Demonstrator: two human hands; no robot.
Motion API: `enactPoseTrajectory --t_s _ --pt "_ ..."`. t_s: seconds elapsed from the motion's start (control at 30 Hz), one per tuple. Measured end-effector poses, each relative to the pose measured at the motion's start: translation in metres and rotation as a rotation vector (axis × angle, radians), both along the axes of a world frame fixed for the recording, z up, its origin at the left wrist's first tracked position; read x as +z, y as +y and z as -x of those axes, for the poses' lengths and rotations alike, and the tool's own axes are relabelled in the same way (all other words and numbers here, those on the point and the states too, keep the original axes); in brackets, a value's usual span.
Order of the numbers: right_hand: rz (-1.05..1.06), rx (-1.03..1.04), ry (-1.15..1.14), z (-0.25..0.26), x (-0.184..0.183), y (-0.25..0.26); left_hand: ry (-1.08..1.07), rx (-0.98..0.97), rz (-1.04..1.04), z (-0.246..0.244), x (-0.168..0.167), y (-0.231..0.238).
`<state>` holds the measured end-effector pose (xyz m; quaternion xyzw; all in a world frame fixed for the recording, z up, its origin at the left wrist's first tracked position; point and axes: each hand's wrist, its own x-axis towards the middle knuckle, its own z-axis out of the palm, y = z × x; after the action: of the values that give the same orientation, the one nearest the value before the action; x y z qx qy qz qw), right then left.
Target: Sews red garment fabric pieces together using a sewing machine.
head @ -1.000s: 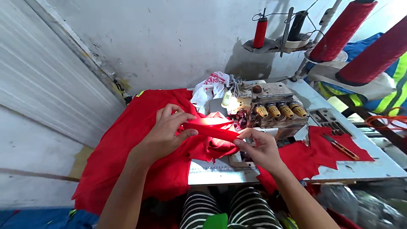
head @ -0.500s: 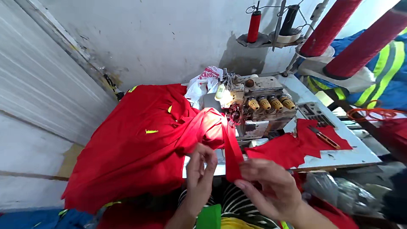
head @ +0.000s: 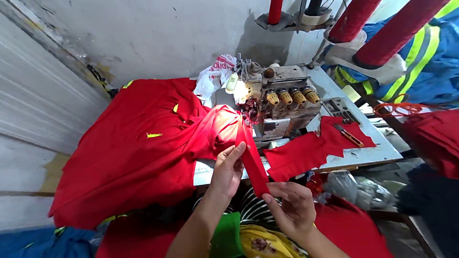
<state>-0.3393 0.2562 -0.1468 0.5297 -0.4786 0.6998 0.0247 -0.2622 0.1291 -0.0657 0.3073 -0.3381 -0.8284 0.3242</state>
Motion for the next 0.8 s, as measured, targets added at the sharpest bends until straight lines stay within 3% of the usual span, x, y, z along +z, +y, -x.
enactPoseTrajectory --t_s 0.13,0.2,0.27,0.33,0.4,0.47,0.57,0.63,0.7,0.8 --pt "-0.173 0.089 -0.096 -0.001 0.012 -0.005 -0.053 -0.064 0.221 -0.011 -0.001 -0.002" --pt "-0.185 0.079 -0.044 -0.002 0.027 -0.004 -0.110 -0.092 0.646 -0.014 -0.012 -0.022" --pt "-0.195 0.095 0.026 0.000 0.046 0.004 -0.190 0.030 1.163 -0.014 -0.023 -0.058" --pt "-0.260 0.137 0.025 0.003 0.057 0.010 -0.201 0.094 1.509 -0.015 -0.032 -0.105" --pt "-0.324 0.189 -0.023 0.006 0.061 0.014 -0.323 -0.096 1.780 -0.023 -0.035 -0.145" --pt "-0.364 0.232 -0.066 0.008 0.065 0.019 -0.609 -0.458 1.948 -0.038 -0.031 -0.165" --pt "-0.394 0.266 -0.118 0.013 0.072 0.024 -1.131 -1.010 1.875 -0.057 -0.002 -0.171" --pt "-0.398 0.309 -0.165 0.017 0.075 0.026 -1.383 -1.090 1.813 -0.069 0.021 -0.166" --pt "-0.341 0.387 -0.207 0.019 0.073 0.023 -1.334 -1.062 1.848 -0.086 0.049 -0.146" --pt "-0.199 0.545 -0.115 0.012 0.062 0.000 -0.715 -0.940 2.101 -0.107 0.075 -0.071"
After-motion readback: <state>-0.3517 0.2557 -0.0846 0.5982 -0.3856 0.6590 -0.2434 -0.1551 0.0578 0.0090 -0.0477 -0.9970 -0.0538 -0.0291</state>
